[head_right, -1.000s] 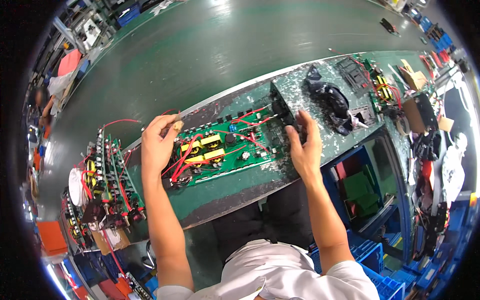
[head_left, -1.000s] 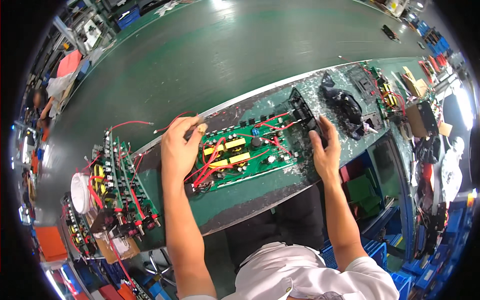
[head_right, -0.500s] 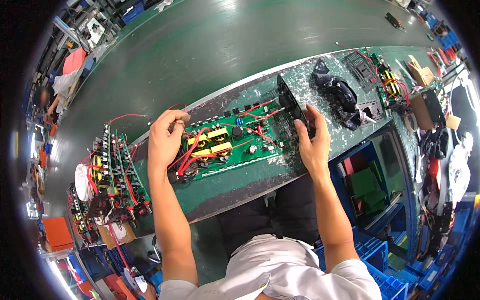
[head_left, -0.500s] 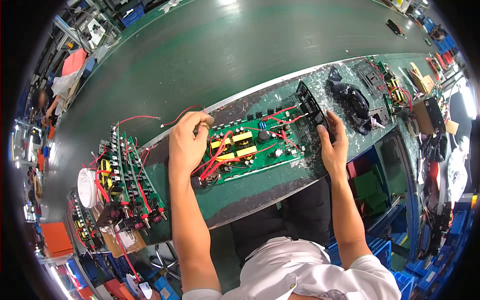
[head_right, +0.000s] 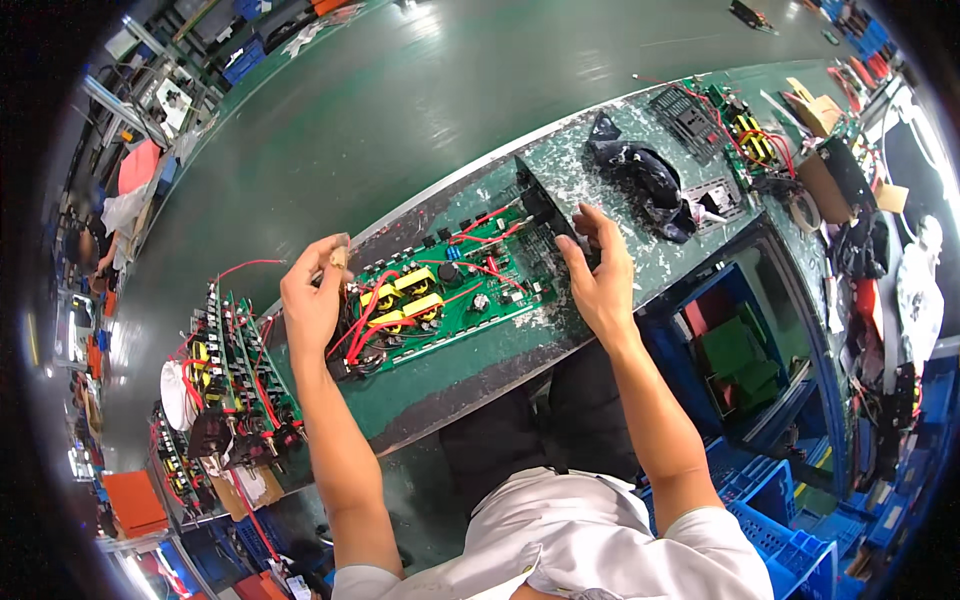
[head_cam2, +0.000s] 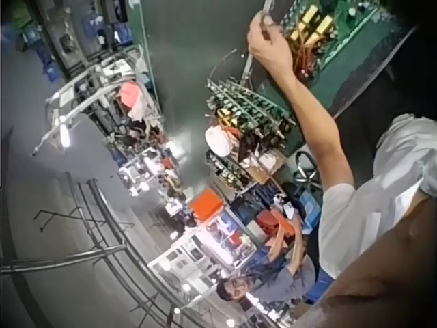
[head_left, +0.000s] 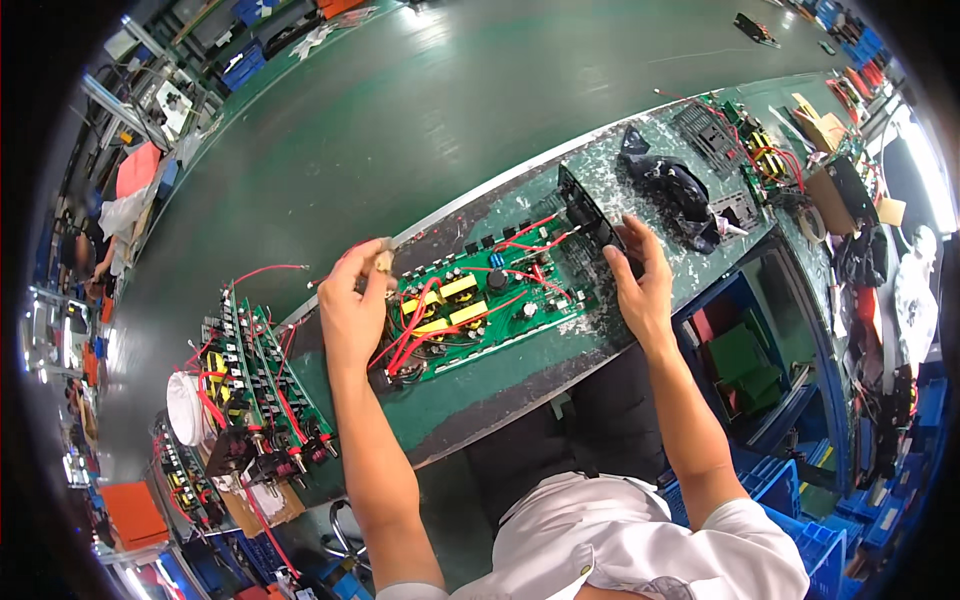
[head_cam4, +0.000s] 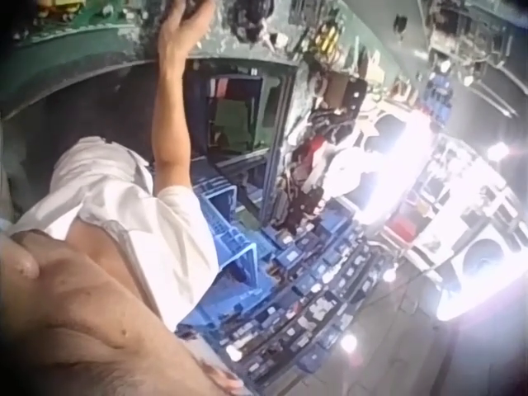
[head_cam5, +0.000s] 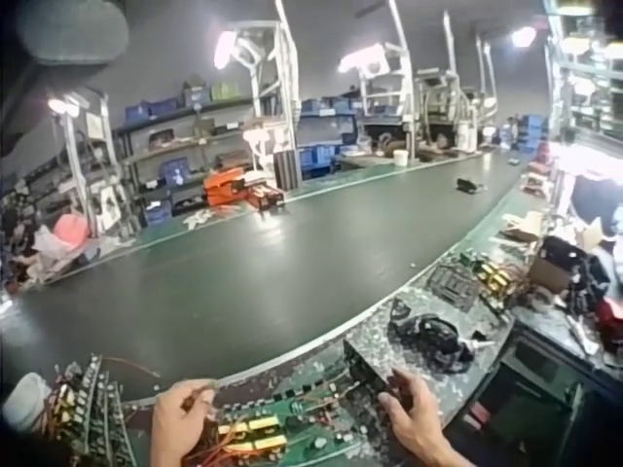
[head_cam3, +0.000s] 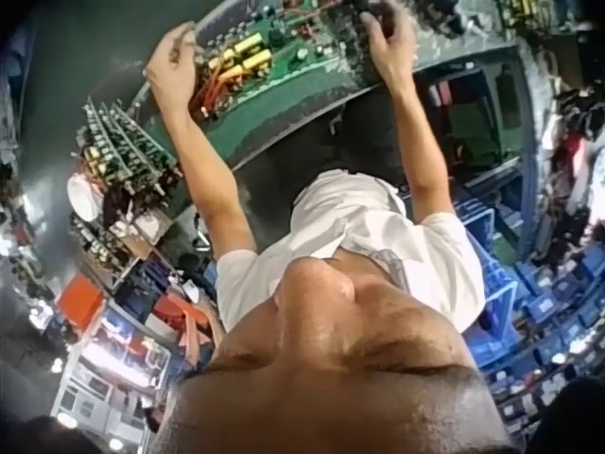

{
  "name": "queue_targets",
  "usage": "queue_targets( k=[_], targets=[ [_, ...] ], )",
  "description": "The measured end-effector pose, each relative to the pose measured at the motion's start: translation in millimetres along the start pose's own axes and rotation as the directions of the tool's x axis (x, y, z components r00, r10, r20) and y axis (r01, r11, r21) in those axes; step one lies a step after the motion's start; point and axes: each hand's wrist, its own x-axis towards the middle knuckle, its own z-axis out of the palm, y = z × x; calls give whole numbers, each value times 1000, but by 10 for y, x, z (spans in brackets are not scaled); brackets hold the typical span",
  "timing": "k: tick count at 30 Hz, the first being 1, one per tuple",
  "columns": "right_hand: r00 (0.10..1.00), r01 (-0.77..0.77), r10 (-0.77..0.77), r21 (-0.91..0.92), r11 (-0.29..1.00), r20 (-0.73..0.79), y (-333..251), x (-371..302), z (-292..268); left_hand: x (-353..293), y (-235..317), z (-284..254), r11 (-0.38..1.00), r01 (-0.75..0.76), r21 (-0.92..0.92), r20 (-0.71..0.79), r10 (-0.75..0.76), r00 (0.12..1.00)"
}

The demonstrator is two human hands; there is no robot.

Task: Assembling electronic components on a circuit board and applying adhesive paste using a brush.

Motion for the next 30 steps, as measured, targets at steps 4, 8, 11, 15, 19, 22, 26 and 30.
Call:
queue_targets(
  k=[4,8,11,15,19,22,26,30],
  targets=[
    [999,27,-26,26,999,-42,-7,1,-13,-153,351,68,955,-230,189,44,225,973],
    [829,463,-524,-287,839,-195,-179,-81,-43,-294,560,306,788,-516,336,403,375,835],
    [830,558,-543,-174,811,127,-361,-243,36,-389,514,525,680,-563,470,410,396,821],
    [868,487,-403,-335,807,291,-504,-241,226,-414,512,679,536,-603,591,384,470,795],
    [894,392,-334,-161,906,299,-427,-166,233,-414,513,756,576,-634,515,348,536,769],
    [942,-129,74,149,980,329,-502,-128,201,-335,539,589,790,-509,342,308,418,855],
    [921,-295,111,485,823,373,-363,-110,113,-315,575,411,841,-416,347,426,254,868],
    [925,-118,22,233,965,380,-609,-115,32,-331,586,370,793,-489,364,462,302,834]
  ],
)
